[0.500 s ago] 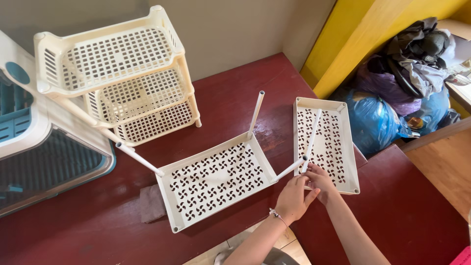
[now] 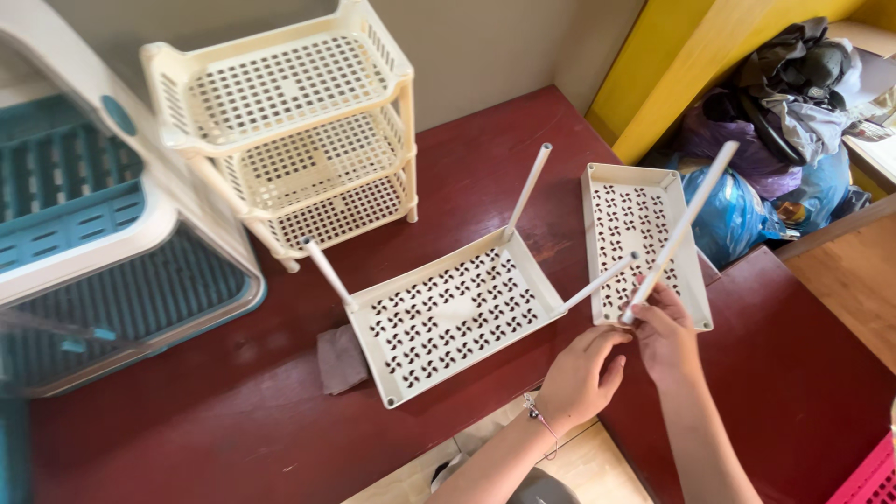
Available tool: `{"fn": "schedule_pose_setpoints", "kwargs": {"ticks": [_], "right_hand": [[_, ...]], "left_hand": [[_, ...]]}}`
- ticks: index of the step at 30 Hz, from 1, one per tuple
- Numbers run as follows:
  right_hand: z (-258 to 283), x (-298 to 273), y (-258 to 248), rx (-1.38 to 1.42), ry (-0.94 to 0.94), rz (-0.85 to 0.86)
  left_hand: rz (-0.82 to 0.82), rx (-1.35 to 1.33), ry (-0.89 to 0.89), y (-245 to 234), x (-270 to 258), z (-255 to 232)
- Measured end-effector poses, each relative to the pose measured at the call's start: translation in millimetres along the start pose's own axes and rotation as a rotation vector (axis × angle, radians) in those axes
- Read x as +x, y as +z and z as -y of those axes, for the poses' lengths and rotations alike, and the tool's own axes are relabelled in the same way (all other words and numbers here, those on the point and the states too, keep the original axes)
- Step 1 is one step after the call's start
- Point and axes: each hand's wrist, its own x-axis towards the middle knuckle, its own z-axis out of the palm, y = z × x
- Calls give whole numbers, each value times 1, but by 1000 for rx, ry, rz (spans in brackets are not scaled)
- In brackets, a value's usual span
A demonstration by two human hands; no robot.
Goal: The person assembles a white plastic dish rack by inserting legs into a perforated tray, then wipes the tray with a cloth. The person then assembles a pink plastic dish rack by inserting legs into its tray. The assembled racks are placed on a maroon table.
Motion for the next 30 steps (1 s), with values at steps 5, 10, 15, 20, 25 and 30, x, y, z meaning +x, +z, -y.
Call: {"fn": "schedule_pose_setpoints", "kwargs": {"ticks": [5,10,15,20,25,30], "right_hand": [[20,-39,41,48,-71,45],[21,-71,80,50,-90,155],[4,-84,115,-129,-27,244],[-28,-84,150,-293,168,403],[-73,-81,174,-522,362,524],[-123,-77,190,-660,461,670]], "left_hand": [[3,15,-46,-34,-23,-22],[-14,-46,-139,-62,-43,-27],[-141,0,-39,-90,-55,-18],[-238,-72,-205,-120,-62,0],[-287,-92,-391,-139,-73,26],[-497,76,-467,-156,-85,52]]}}
